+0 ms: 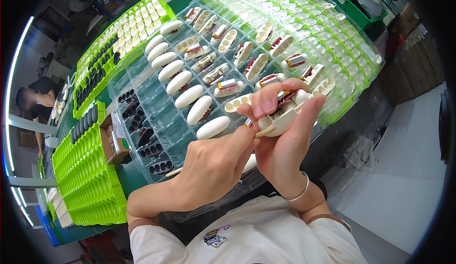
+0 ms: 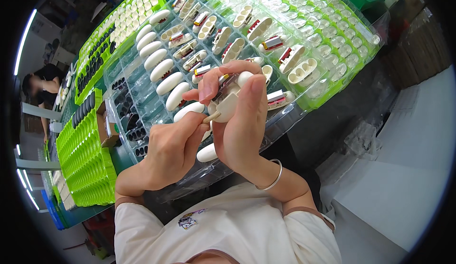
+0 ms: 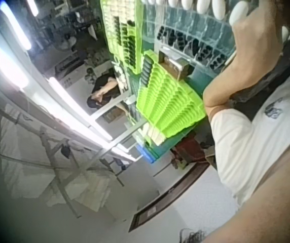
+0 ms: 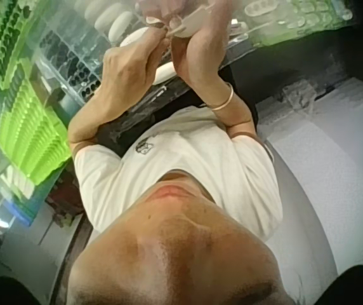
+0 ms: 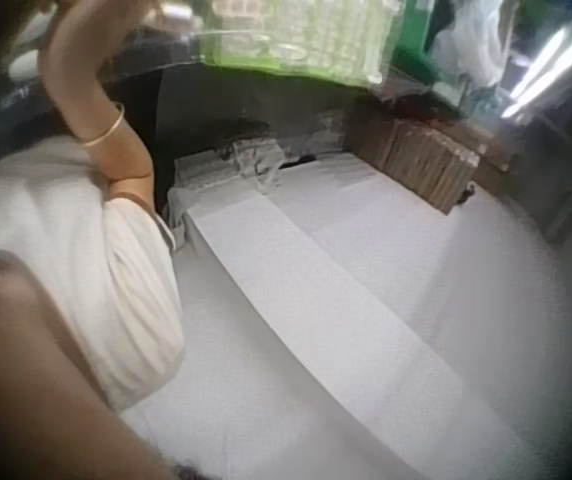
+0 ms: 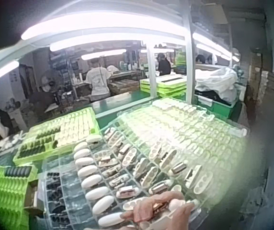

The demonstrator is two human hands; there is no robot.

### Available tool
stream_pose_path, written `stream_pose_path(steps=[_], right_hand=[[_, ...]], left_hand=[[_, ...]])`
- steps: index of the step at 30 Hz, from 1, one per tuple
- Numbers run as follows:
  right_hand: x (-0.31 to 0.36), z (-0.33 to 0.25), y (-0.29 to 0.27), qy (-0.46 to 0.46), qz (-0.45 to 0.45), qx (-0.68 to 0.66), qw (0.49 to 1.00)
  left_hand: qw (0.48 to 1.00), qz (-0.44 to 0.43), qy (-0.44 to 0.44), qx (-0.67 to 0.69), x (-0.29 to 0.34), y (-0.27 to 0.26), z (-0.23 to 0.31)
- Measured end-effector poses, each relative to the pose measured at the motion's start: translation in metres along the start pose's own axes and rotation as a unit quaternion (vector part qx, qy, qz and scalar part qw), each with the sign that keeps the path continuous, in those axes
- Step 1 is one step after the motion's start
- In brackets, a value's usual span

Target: The person assembles small white oval electronic devices by inserting batteries and wooden sticks into the halves, then closing the cases. The person repeatedly picks up device halves from green trays, inserts components, and places the finished units back into the trays.

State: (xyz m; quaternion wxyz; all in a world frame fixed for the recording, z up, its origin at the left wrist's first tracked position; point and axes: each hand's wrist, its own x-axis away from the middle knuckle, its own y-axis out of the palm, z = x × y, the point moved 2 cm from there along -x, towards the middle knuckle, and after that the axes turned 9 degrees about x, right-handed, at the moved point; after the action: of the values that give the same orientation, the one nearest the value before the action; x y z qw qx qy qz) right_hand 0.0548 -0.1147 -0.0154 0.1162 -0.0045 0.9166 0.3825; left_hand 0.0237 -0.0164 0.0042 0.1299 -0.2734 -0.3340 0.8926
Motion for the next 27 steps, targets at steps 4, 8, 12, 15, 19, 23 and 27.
stream_pose_path(steps=[4, 8, 12, 15, 19, 23, 27], right_hand=[[-0.001, -0.003, 0.004, -0.016, -0.006, -0.010, 1.000], [-0.004, -0.003, 0.002, 0.006, -0.023, -0.013, 1.000], [-0.009, 0.004, -0.009, 0.032, -0.054, -0.079, 0.995], [-0.005, 0.008, -0.005, 0.003, -0.112, -0.045, 0.993], [-0.007, 0.017, -0.001, -0.036, -0.151, 0.038, 0.987], [0.000, 0.009, -0.016, 0.072, -0.118, 0.076, 0.988], [-0.001, 0.001, -0.018, 0.079, -0.076, 0.093, 0.990]], left_hand=[[1.000, 0.005, 0.016, 0.015, -0.002, 0.000, 0.000], [1.000, -0.010, 0.016, 0.025, -0.004, -0.002, -0.004], [0.992, 0.051, 0.002, 0.114, -0.004, -0.011, -0.010], [0.962, 0.078, -0.102, 0.240, -0.010, -0.017, -0.015], [0.926, 0.092, -0.125, 0.343, -0.010, -0.016, -0.025], [0.915, 0.128, -0.126, 0.362, -0.012, -0.026, -0.029], [0.957, 0.153, -0.053, 0.239, -0.014, -0.026, -0.030]])
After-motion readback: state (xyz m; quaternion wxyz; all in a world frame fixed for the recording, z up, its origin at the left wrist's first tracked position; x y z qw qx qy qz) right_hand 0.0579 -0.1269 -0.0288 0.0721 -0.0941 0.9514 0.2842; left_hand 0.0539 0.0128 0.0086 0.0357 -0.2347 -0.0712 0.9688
